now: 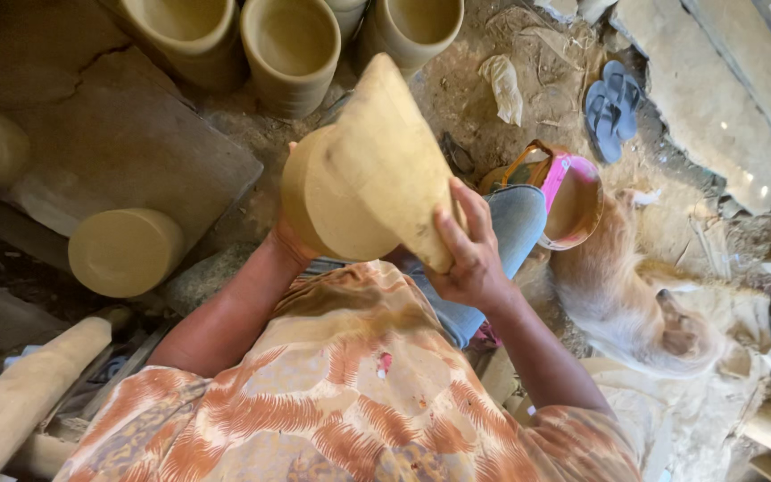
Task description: The person finishes a clay pot by hand using a wooden paddle to beat the exterior and then smoothing the rim and walls by hand.
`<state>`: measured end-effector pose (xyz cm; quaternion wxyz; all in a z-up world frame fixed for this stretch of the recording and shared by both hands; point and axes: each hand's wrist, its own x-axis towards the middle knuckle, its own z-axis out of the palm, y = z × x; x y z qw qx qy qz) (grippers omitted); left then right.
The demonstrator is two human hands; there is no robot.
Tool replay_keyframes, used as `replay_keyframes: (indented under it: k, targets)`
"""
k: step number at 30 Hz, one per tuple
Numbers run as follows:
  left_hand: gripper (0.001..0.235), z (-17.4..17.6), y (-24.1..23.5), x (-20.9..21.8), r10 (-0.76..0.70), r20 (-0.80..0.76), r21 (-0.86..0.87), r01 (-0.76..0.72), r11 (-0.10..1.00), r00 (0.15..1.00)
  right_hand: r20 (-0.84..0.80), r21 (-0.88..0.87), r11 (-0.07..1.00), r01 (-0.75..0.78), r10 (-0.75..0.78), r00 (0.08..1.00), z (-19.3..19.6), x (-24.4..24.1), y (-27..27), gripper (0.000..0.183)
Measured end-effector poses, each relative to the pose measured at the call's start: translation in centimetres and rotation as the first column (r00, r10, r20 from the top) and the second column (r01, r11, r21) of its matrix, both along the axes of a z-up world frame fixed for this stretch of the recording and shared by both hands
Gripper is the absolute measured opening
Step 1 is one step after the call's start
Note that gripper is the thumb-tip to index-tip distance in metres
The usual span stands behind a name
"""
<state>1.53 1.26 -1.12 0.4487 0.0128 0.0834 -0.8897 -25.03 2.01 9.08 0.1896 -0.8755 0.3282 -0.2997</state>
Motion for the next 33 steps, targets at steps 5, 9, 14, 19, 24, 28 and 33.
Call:
replay_keyframes:
  k: [5, 9, 14, 19, 24, 28, 33]
  targets:
    - [0.080, -0.3, -0.4, 0.6, 0.016, 0.058, -0.017, -0.015, 1.000, 0.998, -0.250, 0.123, 0.992, 0.003, 0.028, 0.968, 1.3, 0.5, 0.4, 0.085]
    - [0.079, -0.9, 0.4, 1.4, 0.104, 0.122, -0.008, -0.104, 0.995, 0.987, -0.185, 0.022, 0.996, -0.084, 0.086, 0.979, 1.9, 1.5, 1.9, 0.077]
    - [0.077, -1.7, 1.3, 2.5, 0.193, 0.161, -0.057, -0.186, 0.981, 0.968, -0.230, 0.093, 0.989, -0.113, 0.132, 0.964, 2.3, 2.2, 1.4, 0.079]
    - [0.075, -2.5, 2.6, 2.9, 0.191, 0.182, -0.090, -0.177, 0.980, 0.965, -0.386, 0.083, 0.988, -0.132, 0.154, 0.910, 3.3, 3.1, 2.5, 0.081]
    - [0.074, -2.9, 1.6, 1.7, 0.180, 0.189, -0.114, -0.160, 0.980, 0.965, -0.152, -0.005, 1.000, -0.024, 0.023, 0.988, 3.0, 2.1, 1.6, 0.079]
    - [0.072, -2.5, 0.5, 0.7, 0.179, 0.173, -0.133, -0.157, 0.979, 0.969, -0.358, 0.059, 0.998, 0.033, -0.010, 0.934, 2.1, 2.2, 1.0, 0.086]
    - [0.071, -0.8, 0.5, 0.1, 0.195, 0.179, 0.018, -0.201, 0.979, 0.964, -0.271, 0.017, 0.991, 0.133, -0.124, 0.955, 1.8, 1.1, 0.5, 0.091]
